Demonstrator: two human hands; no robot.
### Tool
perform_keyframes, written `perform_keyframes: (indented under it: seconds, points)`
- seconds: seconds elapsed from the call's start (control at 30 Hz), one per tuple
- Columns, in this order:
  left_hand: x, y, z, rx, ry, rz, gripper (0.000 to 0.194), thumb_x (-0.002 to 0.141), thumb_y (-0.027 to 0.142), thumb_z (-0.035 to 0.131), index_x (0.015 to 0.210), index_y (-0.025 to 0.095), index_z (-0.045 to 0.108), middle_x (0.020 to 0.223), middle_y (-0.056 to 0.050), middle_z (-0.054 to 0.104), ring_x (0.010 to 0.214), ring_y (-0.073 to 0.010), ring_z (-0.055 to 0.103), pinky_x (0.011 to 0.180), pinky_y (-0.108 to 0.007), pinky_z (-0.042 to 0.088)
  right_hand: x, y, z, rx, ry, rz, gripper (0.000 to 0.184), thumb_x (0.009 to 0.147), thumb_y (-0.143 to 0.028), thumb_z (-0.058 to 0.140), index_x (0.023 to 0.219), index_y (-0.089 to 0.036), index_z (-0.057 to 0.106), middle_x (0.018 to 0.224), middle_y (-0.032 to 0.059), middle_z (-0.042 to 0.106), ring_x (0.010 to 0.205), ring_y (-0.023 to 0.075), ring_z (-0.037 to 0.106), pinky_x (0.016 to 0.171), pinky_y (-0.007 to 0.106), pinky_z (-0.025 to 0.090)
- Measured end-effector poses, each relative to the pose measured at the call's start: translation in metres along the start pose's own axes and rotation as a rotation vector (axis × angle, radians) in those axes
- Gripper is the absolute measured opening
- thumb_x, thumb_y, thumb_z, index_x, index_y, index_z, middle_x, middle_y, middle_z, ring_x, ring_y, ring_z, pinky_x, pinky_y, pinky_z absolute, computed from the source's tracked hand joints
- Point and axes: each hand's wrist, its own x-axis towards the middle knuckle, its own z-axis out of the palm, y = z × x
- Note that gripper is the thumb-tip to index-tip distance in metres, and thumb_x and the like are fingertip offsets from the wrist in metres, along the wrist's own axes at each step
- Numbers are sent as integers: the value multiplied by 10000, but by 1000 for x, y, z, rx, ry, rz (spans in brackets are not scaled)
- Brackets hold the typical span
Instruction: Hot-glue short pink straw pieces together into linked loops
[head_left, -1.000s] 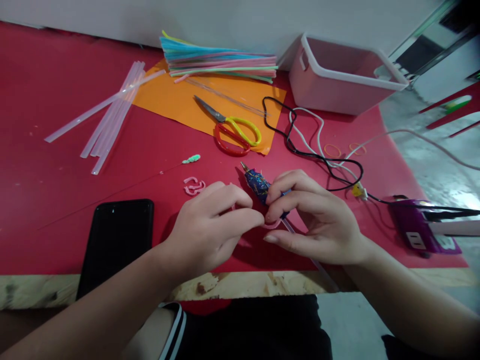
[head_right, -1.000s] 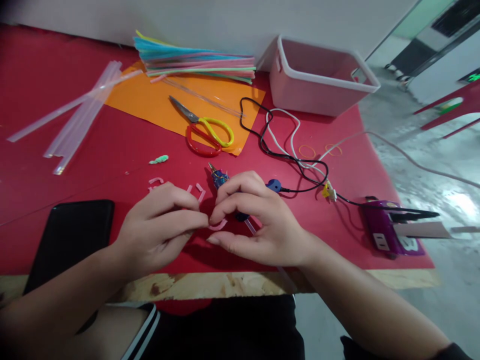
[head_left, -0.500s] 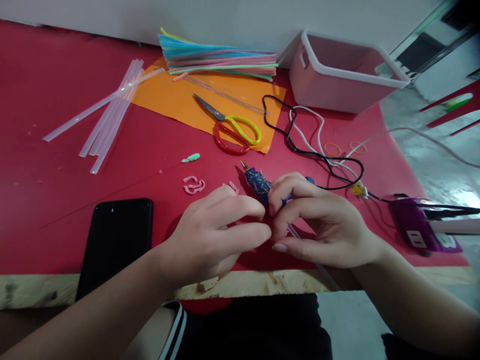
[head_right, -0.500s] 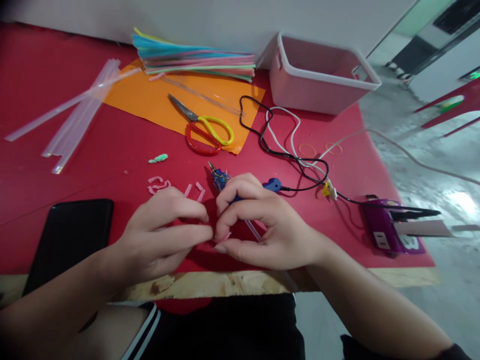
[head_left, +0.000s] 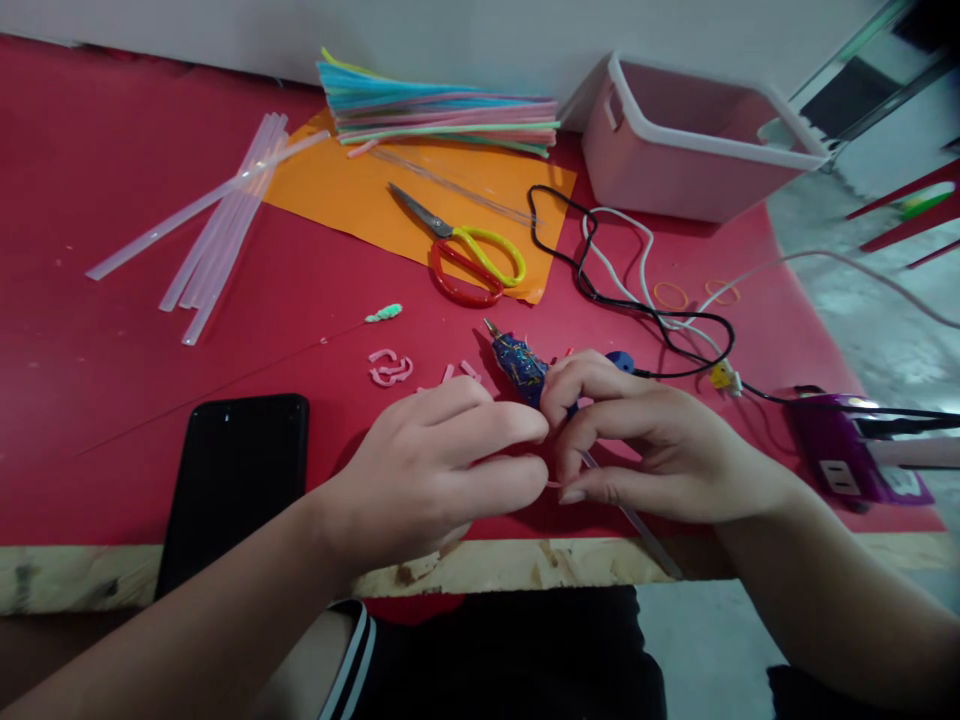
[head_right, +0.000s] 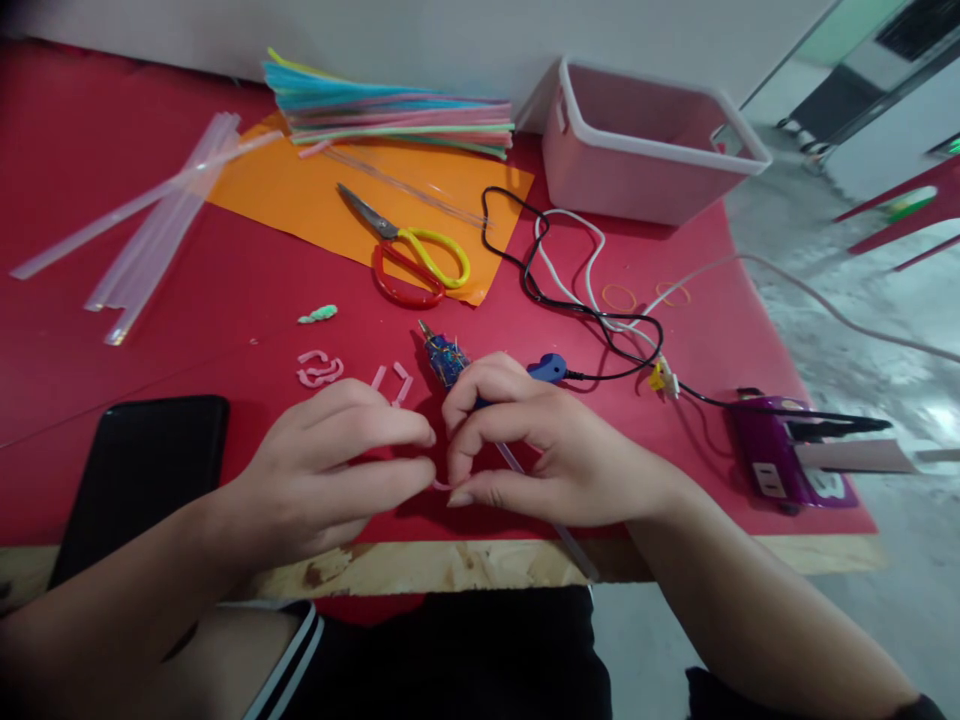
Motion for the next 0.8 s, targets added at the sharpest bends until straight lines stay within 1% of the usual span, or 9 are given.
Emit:
perform_keyframes:
  seconds: [0.27, 0.47, 0.67, 0.73, 0.8]
  points:
    - [-1, 1, 1, -31, -5, -2, 176, 973, 127, 575, 874, 210, 695, 1028, -43, 742, 828, -168, 569, 753, -291, 500, -2, 3, -2, 66, -73, -33, 49, 889, -167, 721, 931, -191, 729, 1025, 43, 601, 1052, 160, 573, 983, 333, 449]
    - [-1, 2, 0, -72, -94, -31, 238, 934, 84, 547, 847, 219, 723, 1057, -28, 745, 811, -171, 556, 742, -292, 494, -1, 1, -3, 66, -104, -36, 73, 931, -163, 664, 926, -185, 734, 1008, 41, 585, 1032, 142, 566, 958, 318, 446]
    - [1, 3, 1, -80, -109, -35, 253, 922, 87, 528, 858, 235, 722, 1049, -16, 746, 795, -170, 552, 717, -292, 477, -1, -1, -3, 63, -114, -38, 100, 938, -159, 652, 908, -190, 743, 1009, 45, 583, 1035, 141, 573, 952, 319, 468]
    - [-1, 2, 1, -106, -106, -42, 238, 896, 66, 545, 875, 227, 718, 1058, -30, 737, 802, -176, 556, 715, -301, 480, 0, 0, -3, 58, -92, -41, 111, 941, -170, 651, 903, -191, 753, 996, 46, 594, 1025, 143, 586, 946, 320, 483]
    - [-3, 0, 2, -145, -68, -81, 247, 870, 31, 561, 916, 220, 715, 1095, -52, 717, 834, -180, 573, 742, -311, 494, -1, 2, -3, 44, 1, -25, 109, 934, -192, 667, 905, -197, 773, 966, 42, 607, 990, 140, 606, 917, 308, 505]
